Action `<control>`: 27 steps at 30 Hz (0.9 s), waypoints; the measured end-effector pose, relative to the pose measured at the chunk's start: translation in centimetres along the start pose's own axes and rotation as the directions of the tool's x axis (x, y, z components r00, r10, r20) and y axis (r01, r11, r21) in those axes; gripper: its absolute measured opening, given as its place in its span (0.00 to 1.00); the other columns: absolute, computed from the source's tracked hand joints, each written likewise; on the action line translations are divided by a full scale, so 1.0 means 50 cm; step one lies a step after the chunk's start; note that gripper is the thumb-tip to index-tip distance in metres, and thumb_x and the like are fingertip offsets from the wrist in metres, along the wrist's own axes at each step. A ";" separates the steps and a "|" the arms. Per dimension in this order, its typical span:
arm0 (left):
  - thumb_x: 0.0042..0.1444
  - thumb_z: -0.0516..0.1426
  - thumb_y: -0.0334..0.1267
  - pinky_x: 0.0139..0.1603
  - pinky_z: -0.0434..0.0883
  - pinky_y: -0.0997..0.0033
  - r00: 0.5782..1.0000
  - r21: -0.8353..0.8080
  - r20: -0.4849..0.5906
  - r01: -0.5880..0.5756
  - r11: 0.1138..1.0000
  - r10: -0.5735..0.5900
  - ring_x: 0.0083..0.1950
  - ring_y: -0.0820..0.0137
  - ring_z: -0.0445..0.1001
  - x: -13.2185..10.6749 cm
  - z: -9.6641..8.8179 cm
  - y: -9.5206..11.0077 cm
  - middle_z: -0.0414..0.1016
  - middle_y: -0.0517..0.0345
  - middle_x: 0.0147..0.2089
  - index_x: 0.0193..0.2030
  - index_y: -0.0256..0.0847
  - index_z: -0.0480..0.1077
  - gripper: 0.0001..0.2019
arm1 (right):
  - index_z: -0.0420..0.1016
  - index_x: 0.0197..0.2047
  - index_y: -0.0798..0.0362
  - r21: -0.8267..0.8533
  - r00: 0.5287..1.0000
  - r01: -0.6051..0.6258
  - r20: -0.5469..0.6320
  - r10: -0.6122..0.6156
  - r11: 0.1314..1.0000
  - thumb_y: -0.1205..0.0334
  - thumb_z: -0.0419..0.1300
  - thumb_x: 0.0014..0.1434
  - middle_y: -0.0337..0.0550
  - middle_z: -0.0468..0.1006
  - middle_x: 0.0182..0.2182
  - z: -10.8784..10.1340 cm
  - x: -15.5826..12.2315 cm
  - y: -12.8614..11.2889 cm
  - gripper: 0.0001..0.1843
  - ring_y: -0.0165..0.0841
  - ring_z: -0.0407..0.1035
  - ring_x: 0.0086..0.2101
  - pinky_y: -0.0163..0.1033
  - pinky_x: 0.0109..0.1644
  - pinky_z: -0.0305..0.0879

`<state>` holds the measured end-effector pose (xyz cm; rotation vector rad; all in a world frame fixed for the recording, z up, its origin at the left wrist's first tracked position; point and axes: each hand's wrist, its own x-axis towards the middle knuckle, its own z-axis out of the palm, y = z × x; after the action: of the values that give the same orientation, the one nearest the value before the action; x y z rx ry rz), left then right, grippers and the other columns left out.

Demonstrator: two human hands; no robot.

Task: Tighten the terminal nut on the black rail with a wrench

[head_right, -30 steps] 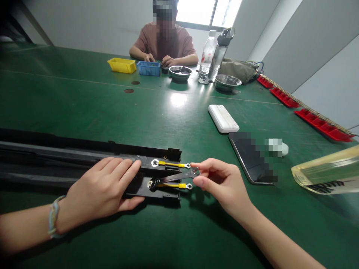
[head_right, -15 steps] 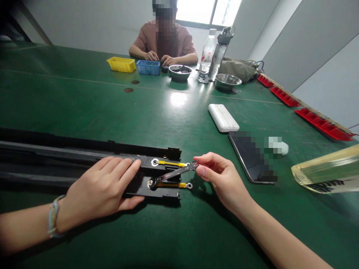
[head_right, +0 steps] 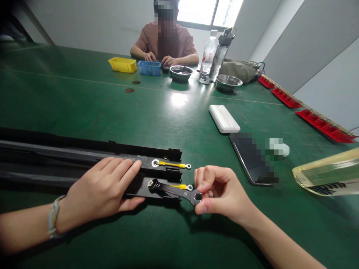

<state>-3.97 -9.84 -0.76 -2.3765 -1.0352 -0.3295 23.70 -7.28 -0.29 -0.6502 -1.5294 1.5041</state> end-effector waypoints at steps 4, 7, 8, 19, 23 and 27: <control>0.63 0.43 0.58 0.33 0.66 0.60 1.000 0.000 -0.005 -0.005 1.000 0.005 0.32 0.60 0.70 0.002 0.004 -0.001 0.74 0.44 0.33 0.43 0.28 0.73 0.31 | 0.75 0.24 0.50 -0.041 1.000 0.020 -0.005 -0.020 0.999 0.58 0.76 0.43 0.33 0.66 0.16 0.000 0.001 0.000 0.13 0.28 0.57 0.20 0.35 0.23 0.53; 0.63 0.44 0.58 0.32 0.66 0.60 1.000 -0.002 0.003 -0.004 1.000 0.004 0.32 0.59 0.70 0.003 0.006 0.002 0.74 0.44 0.33 0.43 0.28 0.73 0.31 | 0.77 0.25 0.50 -0.052 0.999 0.016 -0.043 -0.018 0.999 0.57 0.76 0.43 0.34 0.66 0.16 -0.003 0.002 0.001 0.12 0.29 0.57 0.20 0.35 0.23 0.53; 0.63 0.44 0.57 0.32 0.66 0.60 1.000 -0.003 0.005 -0.003 1.000 0.003 0.32 0.59 0.70 0.003 0.006 0.003 0.75 0.44 0.34 0.43 0.28 0.73 0.31 | 0.78 0.25 0.50 -0.059 0.998 0.009 -0.067 -0.013 0.998 0.58 0.76 0.43 0.34 0.67 0.16 -0.005 0.002 0.001 0.11 0.29 0.58 0.20 0.35 0.23 0.54; 0.62 0.45 0.57 0.33 0.65 0.61 1.000 -0.005 -0.019 -0.001 1.000 0.001 0.32 0.60 0.69 -0.001 0.000 0.004 0.74 0.44 0.33 0.43 0.27 0.73 0.31 | 0.82 0.29 0.49 -0.176 0.904 -0.247 -0.396 0.161 0.953 0.52 0.74 0.44 0.37 0.72 0.21 -0.022 0.000 0.007 0.12 0.27 0.60 0.19 0.33 0.19 0.55; 0.62 0.45 0.57 0.33 0.65 0.60 1.000 -0.009 0.001 -0.001 1.000 0.001 0.32 0.60 0.69 0.000 0.001 0.005 0.74 0.43 0.34 0.44 0.27 0.73 0.31 | 0.82 0.30 0.47 -0.161 0.898 -0.232 -0.414 0.147 0.959 0.54 0.74 0.45 0.39 0.76 0.26 -0.024 0.001 0.017 0.10 0.29 0.66 0.25 0.32 0.24 0.60; 0.62 0.45 0.57 0.32 0.64 0.61 1.000 -0.024 -0.007 0.002 1.000 -0.002 0.32 0.60 0.68 0.002 0.000 0.005 0.74 0.45 0.33 0.43 0.28 0.73 0.30 | 0.81 0.29 0.45 -0.146 0.927 -0.138 -0.368 0.075 0.980 0.56 0.75 0.45 0.39 0.76 0.31 -0.025 0.003 0.013 0.08 0.32 0.69 0.32 0.34 0.31 0.65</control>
<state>-3.75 -9.93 -0.80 -2.3938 -1.0361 -0.3533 24.56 -6.45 -1.03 -1.0640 -1.3593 1.2530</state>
